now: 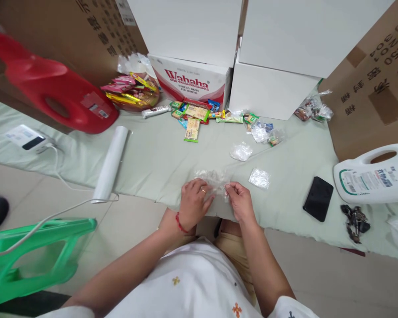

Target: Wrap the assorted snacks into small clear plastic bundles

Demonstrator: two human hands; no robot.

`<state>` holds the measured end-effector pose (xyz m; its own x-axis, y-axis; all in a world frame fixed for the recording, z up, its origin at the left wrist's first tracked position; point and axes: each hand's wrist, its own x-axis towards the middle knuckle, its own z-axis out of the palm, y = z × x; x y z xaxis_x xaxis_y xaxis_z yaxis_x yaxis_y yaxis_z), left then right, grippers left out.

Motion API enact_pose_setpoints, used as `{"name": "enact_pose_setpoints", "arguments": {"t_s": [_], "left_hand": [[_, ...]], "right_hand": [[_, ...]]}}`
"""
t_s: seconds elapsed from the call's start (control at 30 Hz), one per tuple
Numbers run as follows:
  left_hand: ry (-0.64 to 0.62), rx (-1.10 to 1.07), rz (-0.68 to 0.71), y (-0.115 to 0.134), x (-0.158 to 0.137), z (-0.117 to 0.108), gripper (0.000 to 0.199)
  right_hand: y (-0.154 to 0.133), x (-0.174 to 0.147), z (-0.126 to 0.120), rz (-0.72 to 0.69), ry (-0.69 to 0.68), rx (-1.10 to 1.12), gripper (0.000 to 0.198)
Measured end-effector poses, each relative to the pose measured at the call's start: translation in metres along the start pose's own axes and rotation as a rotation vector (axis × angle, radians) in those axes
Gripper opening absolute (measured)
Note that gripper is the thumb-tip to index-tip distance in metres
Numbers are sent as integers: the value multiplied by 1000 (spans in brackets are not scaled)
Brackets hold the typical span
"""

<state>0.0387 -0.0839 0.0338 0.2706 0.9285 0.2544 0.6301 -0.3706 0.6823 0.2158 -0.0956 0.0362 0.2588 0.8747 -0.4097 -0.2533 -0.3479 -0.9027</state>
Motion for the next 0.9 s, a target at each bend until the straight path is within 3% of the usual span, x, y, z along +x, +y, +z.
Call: {"name": "enact_pose_setpoints", "arguments": {"t_s": [0.07, 0.2, 0.4, 0.53, 0.7, 0.8, 0.9], "left_hand": [[-54, -50, -17, -6, 8, 2, 7], [-156, -344, -35, -24, 18, -11, 16], [-146, -626, -340, -42, 16, -33, 32], [-99, -381, -407, -30, 25, -31, 41], [-390, 78, -375, 5, 54, 0, 47], [-451, 57, -304, 7, 65, 10, 32], [-461, -21, -264, -7, 67, 2, 24]], "right_hand": [[0, 1, -5, -55, -5, -43, 44], [-2, 2, -17, -118, -22, -129, 41], [0, 5, -37, -178, 36, -175, 35], [5, 3, -45, -251, 3, -291, 32], [5, -6, -40, -350, -70, -481, 32], [3, -11, -41, -400, -74, -556, 32], [3, -15, -50, -412, -19, -576, 33]]}}
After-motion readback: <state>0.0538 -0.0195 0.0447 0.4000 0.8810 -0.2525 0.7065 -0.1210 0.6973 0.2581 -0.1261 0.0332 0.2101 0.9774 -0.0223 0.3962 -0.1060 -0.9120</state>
